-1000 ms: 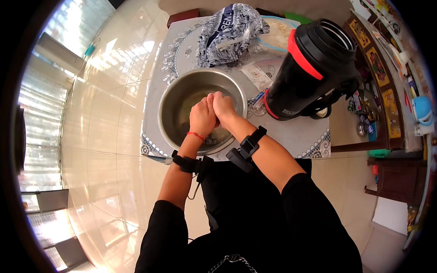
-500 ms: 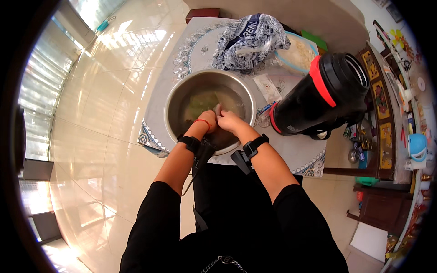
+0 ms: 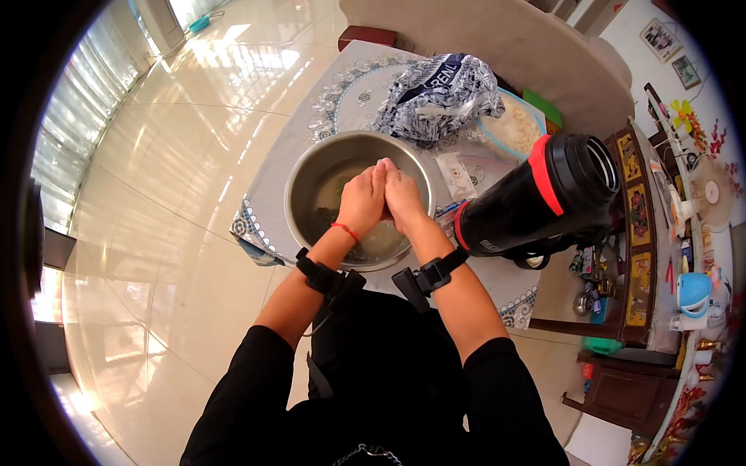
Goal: The person wipes the exterior of a vacuum flask with a cloth, then washes the inner lid and exterior parts in a basin of water.
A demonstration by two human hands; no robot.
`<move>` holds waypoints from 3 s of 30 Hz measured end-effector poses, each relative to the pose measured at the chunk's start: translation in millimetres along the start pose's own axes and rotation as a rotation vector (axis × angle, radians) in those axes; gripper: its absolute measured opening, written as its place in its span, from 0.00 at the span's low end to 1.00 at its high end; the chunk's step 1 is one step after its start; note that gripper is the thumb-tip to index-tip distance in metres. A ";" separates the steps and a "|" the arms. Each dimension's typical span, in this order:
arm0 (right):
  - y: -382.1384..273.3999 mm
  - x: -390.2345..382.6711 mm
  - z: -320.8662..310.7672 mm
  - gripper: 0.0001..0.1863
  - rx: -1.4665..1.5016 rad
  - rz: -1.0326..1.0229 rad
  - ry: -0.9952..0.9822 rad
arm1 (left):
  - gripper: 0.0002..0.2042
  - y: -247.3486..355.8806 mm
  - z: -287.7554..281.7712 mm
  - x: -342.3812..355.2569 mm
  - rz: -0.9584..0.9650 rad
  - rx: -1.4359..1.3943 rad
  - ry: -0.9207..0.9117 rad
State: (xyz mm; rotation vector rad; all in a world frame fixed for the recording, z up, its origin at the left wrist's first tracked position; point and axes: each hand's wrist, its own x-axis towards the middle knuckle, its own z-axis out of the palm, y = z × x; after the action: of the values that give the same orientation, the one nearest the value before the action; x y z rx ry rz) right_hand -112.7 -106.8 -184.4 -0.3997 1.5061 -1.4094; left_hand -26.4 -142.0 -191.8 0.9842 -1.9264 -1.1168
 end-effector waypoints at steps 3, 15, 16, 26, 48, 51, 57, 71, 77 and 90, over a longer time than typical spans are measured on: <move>-5.0 -8.8 8.1 0.26 -0.345 -0.132 0.170 | 0.24 -11.9 1.5 2.1 -0.040 -0.035 0.017; -7.1 -19.5 -24.2 0.17 -0.064 0.214 -0.517 | 0.20 -21.4 -22.6 13.3 -0.333 -1.052 -0.472; -7.0 -20.9 -23.5 0.14 0.007 0.227 -0.589 | 0.17 -18.8 -27.9 14.7 -0.296 -1.036 -0.524; 7.0 -28.3 9.9 0.07 -0.564 0.101 -0.372 | 0.09 -29.8 -9.7 33.0 -0.470 -0.613 -0.285; -2.5 -41.8 2.6 0.15 0.113 0.371 -0.751 | 0.17 -28.6 -39.0 17.9 -0.499 -1.312 -0.591; 1.6 -36.8 -5.3 0.15 -0.019 0.340 -0.689 | 0.13 -9.9 -34.7 14.8 -0.575 -1.152 -0.471; 39.9 -28.3 1.2 0.12 -0.620 -0.313 -0.356 | 0.13 -15.5 -25.3 16.2 -0.529 -0.906 -0.384; 63.3 -41.5 5.1 0.12 -1.291 -0.415 -0.152 | 0.13 -49.6 -1.9 -5.0 -0.491 -0.425 -0.079; 62.1 -34.9 -2.3 0.13 -1.175 -0.587 -0.043 | 0.17 -73.9 -24.7 5.6 -0.555 -0.873 -0.322; 26.0 -126.5 -158.0 0.21 -0.257 -0.408 0.063 | 0.45 -35.0 -20.7 12.4 -0.070 0.498 -0.228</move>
State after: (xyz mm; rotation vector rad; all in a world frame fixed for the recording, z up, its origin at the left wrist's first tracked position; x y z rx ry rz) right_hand -173.9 87.8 -180.7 -0.8681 1.7303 -1.5511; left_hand -5.5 -172.4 -212.9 1.2334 -2.4419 -0.8273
